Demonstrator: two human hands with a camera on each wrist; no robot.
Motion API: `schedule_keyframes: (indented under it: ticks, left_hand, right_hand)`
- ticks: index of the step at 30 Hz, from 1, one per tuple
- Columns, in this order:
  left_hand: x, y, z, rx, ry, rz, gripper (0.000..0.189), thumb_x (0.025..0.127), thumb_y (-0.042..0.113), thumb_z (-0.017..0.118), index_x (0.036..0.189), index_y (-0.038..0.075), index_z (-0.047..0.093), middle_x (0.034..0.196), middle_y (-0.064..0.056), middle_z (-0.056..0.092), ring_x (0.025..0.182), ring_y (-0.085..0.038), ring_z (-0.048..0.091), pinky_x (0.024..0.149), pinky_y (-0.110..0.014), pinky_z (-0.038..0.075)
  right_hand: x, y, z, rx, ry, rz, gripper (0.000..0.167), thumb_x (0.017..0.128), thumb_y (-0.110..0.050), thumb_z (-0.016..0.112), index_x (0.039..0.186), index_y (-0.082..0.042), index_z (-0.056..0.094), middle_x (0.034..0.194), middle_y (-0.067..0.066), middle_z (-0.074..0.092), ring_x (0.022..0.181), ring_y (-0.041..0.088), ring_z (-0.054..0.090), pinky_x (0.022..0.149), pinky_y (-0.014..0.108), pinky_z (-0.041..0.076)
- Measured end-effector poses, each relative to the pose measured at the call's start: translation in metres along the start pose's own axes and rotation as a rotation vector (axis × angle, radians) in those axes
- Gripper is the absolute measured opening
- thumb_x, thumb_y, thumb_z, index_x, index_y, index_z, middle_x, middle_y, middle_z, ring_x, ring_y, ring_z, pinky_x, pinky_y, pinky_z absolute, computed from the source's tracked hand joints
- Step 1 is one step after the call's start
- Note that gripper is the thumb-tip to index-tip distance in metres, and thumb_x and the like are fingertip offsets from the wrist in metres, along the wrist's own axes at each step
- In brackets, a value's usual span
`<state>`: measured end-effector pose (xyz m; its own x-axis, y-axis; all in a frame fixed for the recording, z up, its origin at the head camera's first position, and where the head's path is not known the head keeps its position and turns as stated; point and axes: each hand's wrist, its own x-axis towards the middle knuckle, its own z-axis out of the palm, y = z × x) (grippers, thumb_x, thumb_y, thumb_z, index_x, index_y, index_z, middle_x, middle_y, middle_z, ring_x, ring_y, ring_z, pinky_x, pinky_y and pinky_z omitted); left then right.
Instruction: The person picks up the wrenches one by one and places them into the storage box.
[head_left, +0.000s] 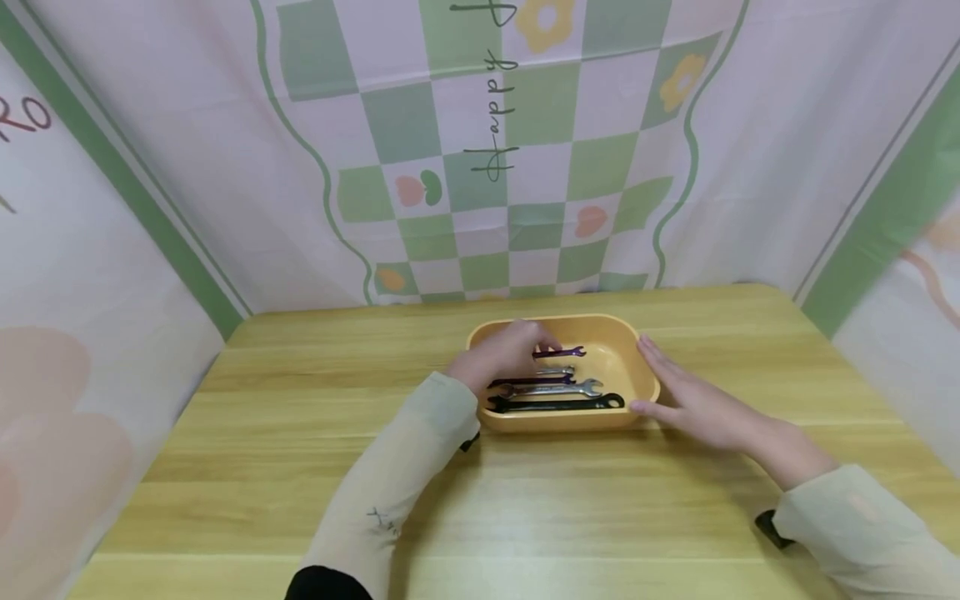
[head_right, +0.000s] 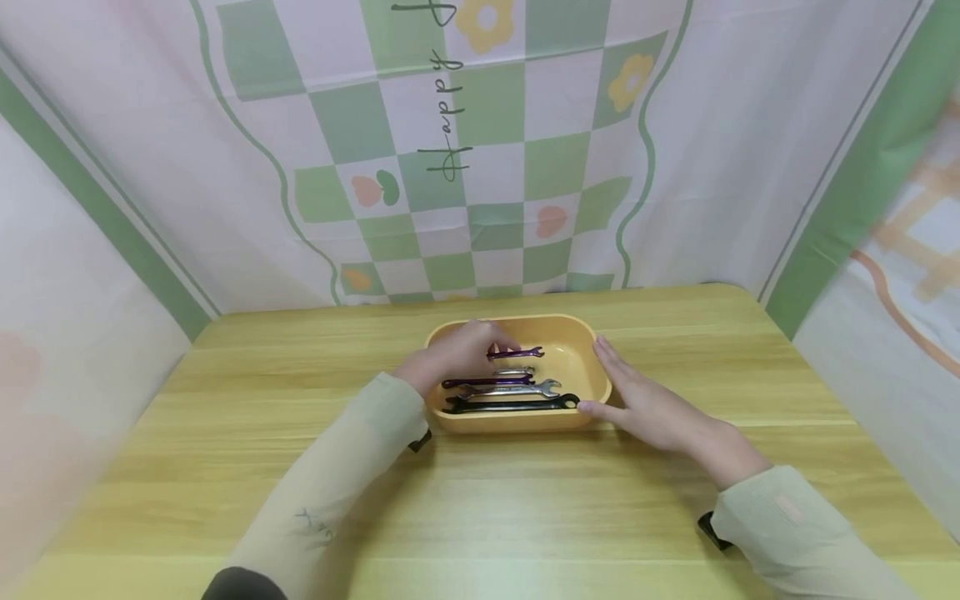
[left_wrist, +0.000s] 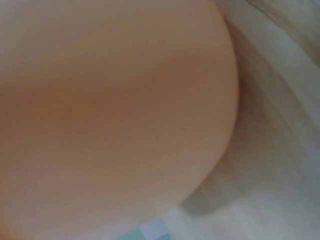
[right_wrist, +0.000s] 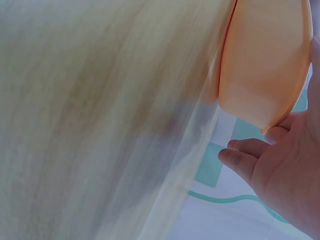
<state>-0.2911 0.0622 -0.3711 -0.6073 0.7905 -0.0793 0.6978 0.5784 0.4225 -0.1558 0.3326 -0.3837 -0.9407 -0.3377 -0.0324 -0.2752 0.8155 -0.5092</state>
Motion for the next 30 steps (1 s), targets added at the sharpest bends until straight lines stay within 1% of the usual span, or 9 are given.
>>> schedule_keyframes:
  ticks: [5, 8, 14, 22, 27, 30]
  left_hand:
    - [0.002, -0.002, 0.003, 0.024, 0.008, -0.026, 0.039, 0.092, -0.004, 0.068, 0.128, 0.009, 0.073, 0.123, -0.002, 0.072, 0.106, -0.015, 0.066, 0.087, -0.025, 0.053]
    - [0.003, -0.003, 0.005, 0.049, 0.005, -0.036, 0.039, 0.092, -0.004, 0.067, 0.128, 0.011, 0.074, 0.123, -0.002, 0.072, 0.109, -0.015, 0.065, 0.092, -0.027, 0.053]
    - [0.005, -0.003, 0.007, 0.089, -0.005, -0.024, 0.038, 0.094, -0.004, 0.065, 0.127, 0.011, 0.074, 0.121, -0.003, 0.072, 0.111, -0.017, 0.065, 0.095, -0.028, 0.051]
    - [0.005, -0.001, 0.006, 0.08, -0.021, -0.038, 0.043, 0.088, -0.009, 0.067, 0.125, 0.011, 0.075, 0.119, -0.003, 0.072, 0.108, -0.017, 0.064, 0.093, -0.026, 0.051]
    - [0.004, -0.001, 0.01, 0.087, -0.039, -0.057, 0.046, 0.088, -0.012, 0.064, 0.127, 0.011, 0.074, 0.124, -0.003, 0.071, 0.114, -0.017, 0.064, 0.098, -0.027, 0.05]
    - [0.004, 0.0, 0.012, 0.09, -0.034, -0.056, 0.046, 0.088, -0.012, 0.063, 0.127, 0.011, 0.074, 0.125, -0.003, 0.071, 0.116, -0.017, 0.063, 0.099, -0.026, 0.049]
  right_hand:
    - [0.0, -0.001, 0.0, 0.002, -0.005, 0.001, 0.094, 0.103, -0.04, 0.061, 0.164, -0.005, -0.002, 0.169, 0.017, -0.008, 0.146, 0.057, 0.015, 0.113, 0.07, 0.019]
    - [0.0, -0.001, -0.001, 0.007, -0.008, 0.0, 0.095, 0.103, -0.041, 0.061, 0.164, -0.005, -0.002, 0.169, 0.017, -0.008, 0.146, 0.057, 0.015, 0.113, 0.07, 0.019]
    - [0.0, -0.001, -0.001, 0.005, -0.009, 0.003, 0.094, 0.103, -0.04, 0.061, 0.164, -0.005, -0.001, 0.169, 0.017, -0.008, 0.146, 0.057, 0.014, 0.113, 0.07, 0.019]
    - [0.0, 0.0, -0.002, -0.001, -0.002, 0.0, 0.095, 0.103, -0.04, 0.061, 0.164, -0.006, -0.002, 0.168, 0.017, -0.007, 0.146, 0.057, 0.014, 0.113, 0.07, 0.018]
    - [-0.001, 0.0, 0.0, 0.005, -0.006, 0.001, 0.096, 0.102, -0.042, 0.061, 0.164, -0.006, -0.003, 0.168, 0.018, -0.007, 0.146, 0.056, 0.014, 0.114, 0.069, 0.018]
    - [-0.001, 0.0, 0.0, 0.007, -0.004, 0.006, 0.095, 0.102, -0.041, 0.061, 0.164, -0.006, -0.002, 0.168, 0.017, -0.007, 0.146, 0.056, 0.014, 0.114, 0.069, 0.018]
